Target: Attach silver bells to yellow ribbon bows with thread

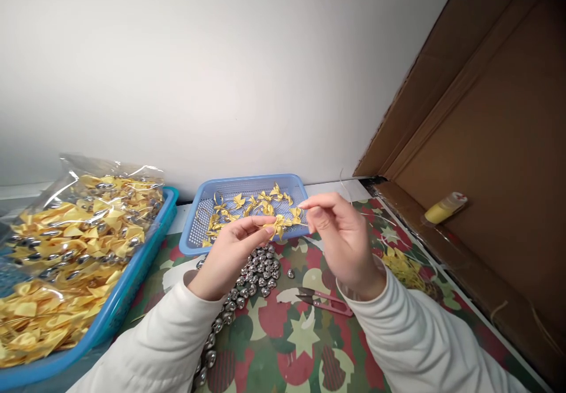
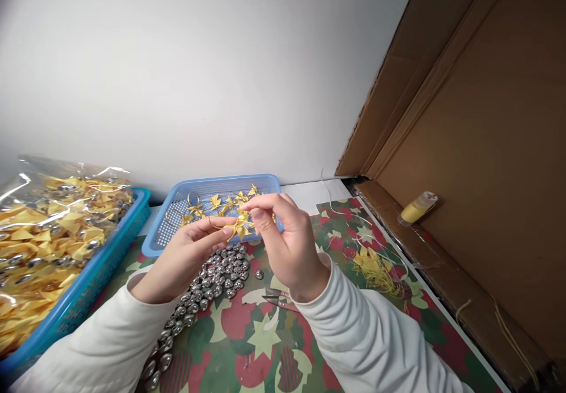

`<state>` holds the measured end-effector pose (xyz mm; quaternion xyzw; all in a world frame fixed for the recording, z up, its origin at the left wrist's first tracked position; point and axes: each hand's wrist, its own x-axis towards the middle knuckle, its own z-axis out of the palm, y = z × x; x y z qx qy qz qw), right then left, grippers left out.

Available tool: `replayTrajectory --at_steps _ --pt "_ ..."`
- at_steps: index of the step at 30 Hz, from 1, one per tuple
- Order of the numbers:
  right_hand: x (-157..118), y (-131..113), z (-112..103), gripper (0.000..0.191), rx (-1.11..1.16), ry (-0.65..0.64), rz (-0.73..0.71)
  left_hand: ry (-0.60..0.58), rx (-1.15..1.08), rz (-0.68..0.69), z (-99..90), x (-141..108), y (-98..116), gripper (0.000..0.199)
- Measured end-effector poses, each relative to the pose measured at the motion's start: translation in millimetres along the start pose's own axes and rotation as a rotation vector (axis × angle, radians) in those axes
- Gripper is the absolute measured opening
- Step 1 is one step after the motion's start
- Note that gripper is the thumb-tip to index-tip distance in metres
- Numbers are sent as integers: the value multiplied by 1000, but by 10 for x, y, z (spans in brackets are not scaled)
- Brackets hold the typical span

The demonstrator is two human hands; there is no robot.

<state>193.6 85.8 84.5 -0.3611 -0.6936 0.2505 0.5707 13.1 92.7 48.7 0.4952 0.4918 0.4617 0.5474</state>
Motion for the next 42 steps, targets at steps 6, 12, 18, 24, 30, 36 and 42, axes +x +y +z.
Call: replayTrajectory --at_steps 6,12,18,24,30,36,42 --pt "-19 7 40 24 -237 -227 -17 103 -24 51 53 -64 106 31" --pt "-35 71 78 17 -165 -365 132 213 -11 112 112 -120 202 28" --pt "-59 45 110 14 -230 -329 141 211 -32 104 107 -139 231 21" --pt "-90 47 130 14 -224 -308 122 204 -89 136 102 -146 216 17" --pt "-86 13 134 14 -191 -310 96 193 -53 122 123 -169 237 17" --pt "-85 1 141 13 -211 -329 77 193 -18 95 113 -160 232 22" --pt "-92 21 137 14 -250 -308 72 202 -20 117 114 -161 251 15"
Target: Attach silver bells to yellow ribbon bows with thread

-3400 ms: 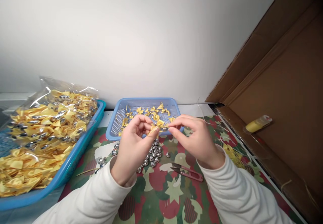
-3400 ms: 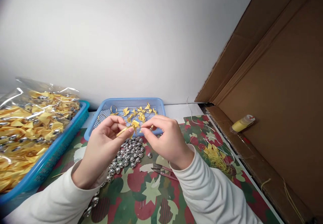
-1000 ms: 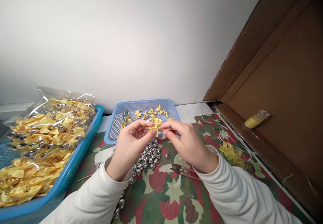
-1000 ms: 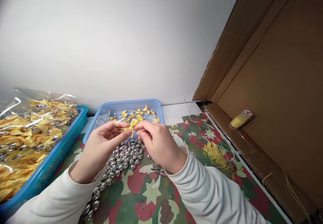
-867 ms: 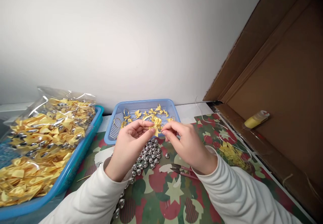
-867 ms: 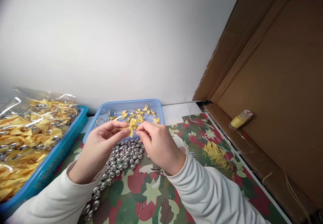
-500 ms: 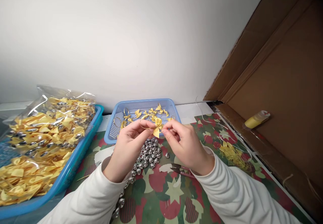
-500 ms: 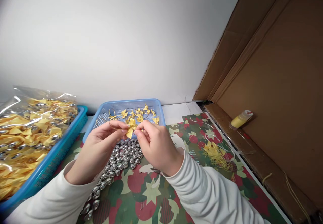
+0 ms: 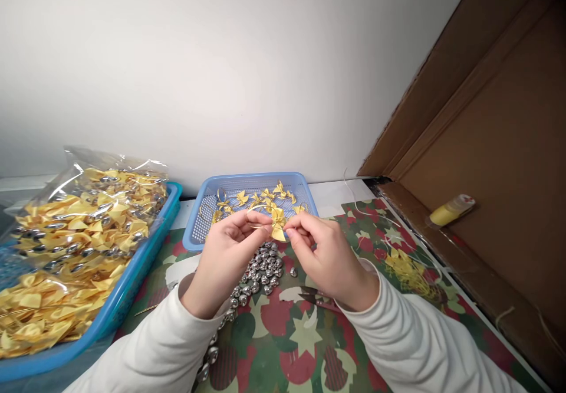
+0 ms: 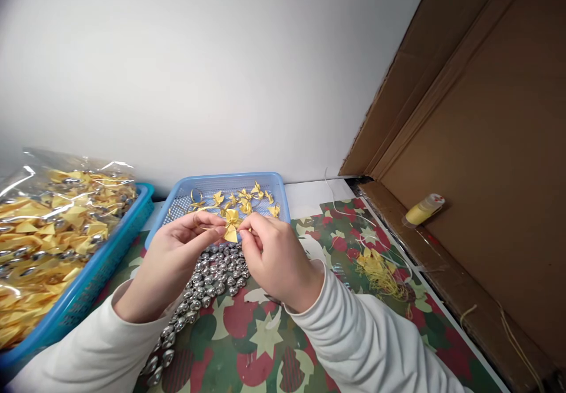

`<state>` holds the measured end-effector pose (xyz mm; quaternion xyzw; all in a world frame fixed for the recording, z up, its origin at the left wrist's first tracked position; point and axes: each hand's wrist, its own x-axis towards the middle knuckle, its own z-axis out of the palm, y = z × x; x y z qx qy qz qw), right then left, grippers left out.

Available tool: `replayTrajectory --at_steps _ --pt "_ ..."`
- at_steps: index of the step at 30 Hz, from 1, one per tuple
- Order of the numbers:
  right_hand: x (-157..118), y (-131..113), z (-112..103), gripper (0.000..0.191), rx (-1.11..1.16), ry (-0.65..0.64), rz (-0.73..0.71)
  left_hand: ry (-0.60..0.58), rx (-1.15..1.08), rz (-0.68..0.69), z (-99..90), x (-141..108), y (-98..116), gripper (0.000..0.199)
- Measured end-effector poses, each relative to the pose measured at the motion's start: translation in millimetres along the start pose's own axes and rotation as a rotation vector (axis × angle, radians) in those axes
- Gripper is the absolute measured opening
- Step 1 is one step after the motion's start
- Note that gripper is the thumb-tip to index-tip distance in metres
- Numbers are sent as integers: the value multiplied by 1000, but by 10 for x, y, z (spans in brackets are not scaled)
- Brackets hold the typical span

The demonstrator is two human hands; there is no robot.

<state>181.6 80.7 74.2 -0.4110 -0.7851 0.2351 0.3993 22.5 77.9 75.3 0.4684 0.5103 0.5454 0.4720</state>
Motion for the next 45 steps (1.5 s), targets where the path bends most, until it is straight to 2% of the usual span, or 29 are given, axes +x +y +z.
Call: replayTrajectory --at_steps 8,19,36,45 --pt "0 6 -30 15 -47 6 -5 -11 1 -36 -1 -8 10 22" --pt "-14 -14 -25 15 -68 16 -32 17 29 -2 9 -44 14 27" --pt "-40 -5 58 13 -8 115 25 22 92 99 12 -82 25 22" --pt "-22 -13 50 14 130 91 63 20 45 80 20 -87 36 21"
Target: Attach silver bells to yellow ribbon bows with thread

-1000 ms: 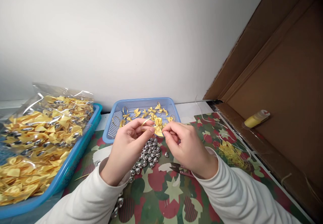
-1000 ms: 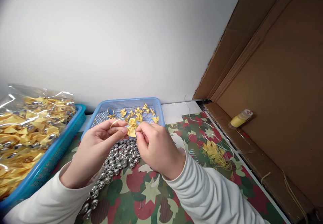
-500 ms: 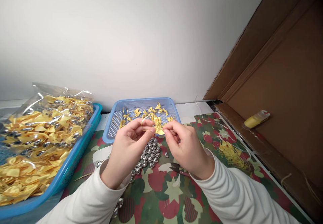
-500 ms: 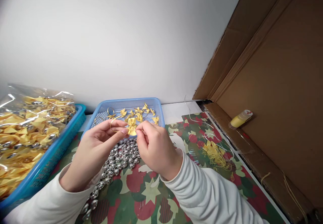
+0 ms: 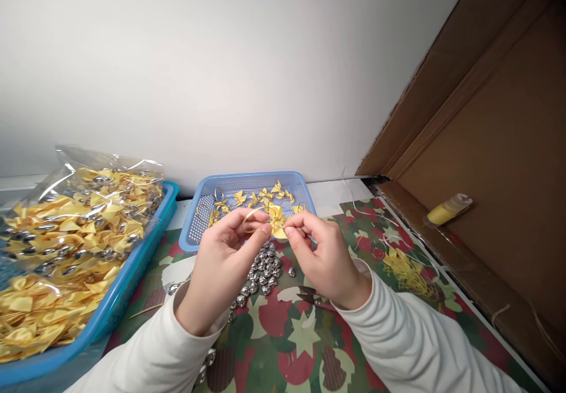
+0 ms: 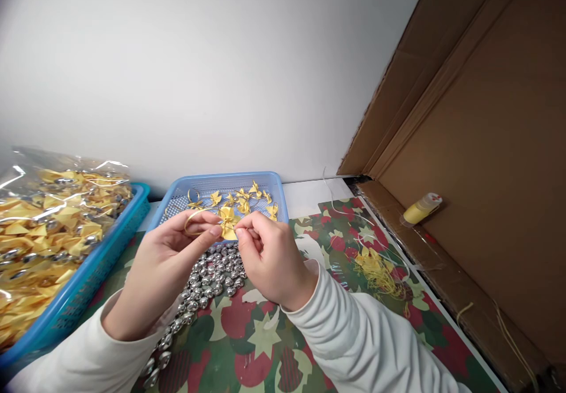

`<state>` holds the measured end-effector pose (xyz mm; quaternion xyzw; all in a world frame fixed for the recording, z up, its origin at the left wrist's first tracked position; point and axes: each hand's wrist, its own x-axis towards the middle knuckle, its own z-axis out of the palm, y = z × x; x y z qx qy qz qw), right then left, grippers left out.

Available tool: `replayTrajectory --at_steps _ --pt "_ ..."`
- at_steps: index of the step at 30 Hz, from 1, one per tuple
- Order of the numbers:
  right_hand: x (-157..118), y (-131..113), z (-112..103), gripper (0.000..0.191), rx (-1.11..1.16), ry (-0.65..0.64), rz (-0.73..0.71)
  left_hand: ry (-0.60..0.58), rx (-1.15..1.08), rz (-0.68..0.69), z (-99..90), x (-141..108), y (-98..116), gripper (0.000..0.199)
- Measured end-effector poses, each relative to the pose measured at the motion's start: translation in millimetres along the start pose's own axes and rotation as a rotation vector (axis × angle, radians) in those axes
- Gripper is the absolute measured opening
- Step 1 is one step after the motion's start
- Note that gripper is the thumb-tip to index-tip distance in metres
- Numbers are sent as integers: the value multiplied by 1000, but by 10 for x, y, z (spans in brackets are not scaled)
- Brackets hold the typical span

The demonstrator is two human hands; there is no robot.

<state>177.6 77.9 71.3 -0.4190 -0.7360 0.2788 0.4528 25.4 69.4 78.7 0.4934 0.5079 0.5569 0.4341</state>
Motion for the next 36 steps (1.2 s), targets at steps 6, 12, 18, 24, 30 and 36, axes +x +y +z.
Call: replayTrajectory --at_steps 6,12,18,24,30,36 --pt "4 7 11 14 112 -26 32 -15 6 6 -6 1 -5 22" --pt "5 21 30 14 148 -18 50 -6 23 5 -10 -6 -8 25" --pt "10 26 17 14 99 -11 44 6 15 45 -5 -19 -5 23" --pt "10 23 15 15 79 -6 28 28 43 68 0 -24 7 23" --pt "6 25 7 15 63 -5 29 22 19 89 -5 -17 -13 21" --pt "2 21 16 14 71 4 19 11 12 77 7 -23 -6 20"
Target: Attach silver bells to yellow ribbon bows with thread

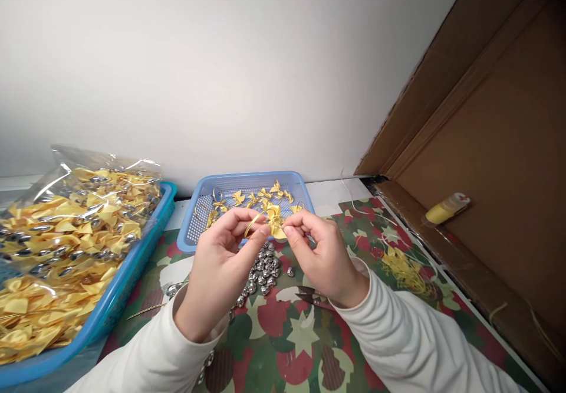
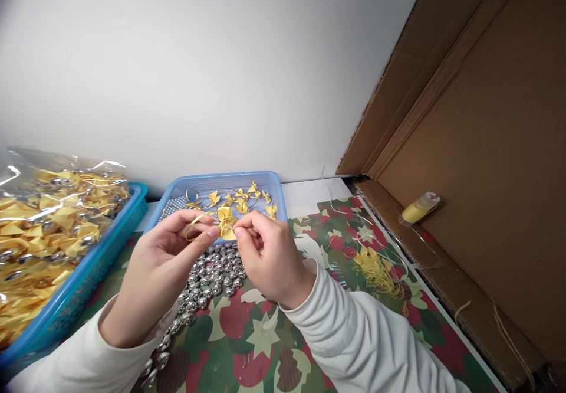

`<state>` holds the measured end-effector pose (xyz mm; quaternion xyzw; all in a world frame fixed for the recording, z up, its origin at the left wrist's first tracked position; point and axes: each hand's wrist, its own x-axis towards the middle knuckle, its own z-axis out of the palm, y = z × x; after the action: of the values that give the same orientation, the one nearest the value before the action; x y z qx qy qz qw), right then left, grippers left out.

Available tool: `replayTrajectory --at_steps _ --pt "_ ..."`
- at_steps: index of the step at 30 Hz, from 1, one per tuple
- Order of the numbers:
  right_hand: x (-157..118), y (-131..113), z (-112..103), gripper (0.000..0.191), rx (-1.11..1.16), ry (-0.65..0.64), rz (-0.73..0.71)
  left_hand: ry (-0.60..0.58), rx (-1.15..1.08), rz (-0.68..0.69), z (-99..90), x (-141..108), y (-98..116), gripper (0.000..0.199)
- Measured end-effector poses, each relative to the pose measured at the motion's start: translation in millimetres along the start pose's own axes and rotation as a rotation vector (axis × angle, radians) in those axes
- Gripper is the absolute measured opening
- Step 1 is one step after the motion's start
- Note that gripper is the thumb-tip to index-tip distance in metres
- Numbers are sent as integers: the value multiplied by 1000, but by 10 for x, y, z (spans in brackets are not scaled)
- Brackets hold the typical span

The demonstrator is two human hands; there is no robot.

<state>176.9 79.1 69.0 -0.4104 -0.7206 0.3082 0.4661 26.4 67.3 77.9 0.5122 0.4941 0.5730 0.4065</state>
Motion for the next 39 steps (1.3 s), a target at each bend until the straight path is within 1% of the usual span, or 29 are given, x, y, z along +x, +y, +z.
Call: replayTrajectory --at_steps 6,13,20,29,35,39 --pt "-7 -14 16 14 -3 26 -13 -4 -12 1 3 -3 0 20" --pt "-12 -17 21 14 16 19 -26 -28 7 -5 -1 -1 -16 19" --pt "-14 -15 27 14 22 14 -21 -39 77 -11 -3 -3 24 18" --pt "-22 3 37 14 29 6 3 -17 276 96 -65 5 5 17" --pt "-29 17 48 14 24 20 -1 -37 438 212 -94 13 56 15" --pt "-39 24 64 14 11 45 1 -40 501 259 -97 12 78 16"
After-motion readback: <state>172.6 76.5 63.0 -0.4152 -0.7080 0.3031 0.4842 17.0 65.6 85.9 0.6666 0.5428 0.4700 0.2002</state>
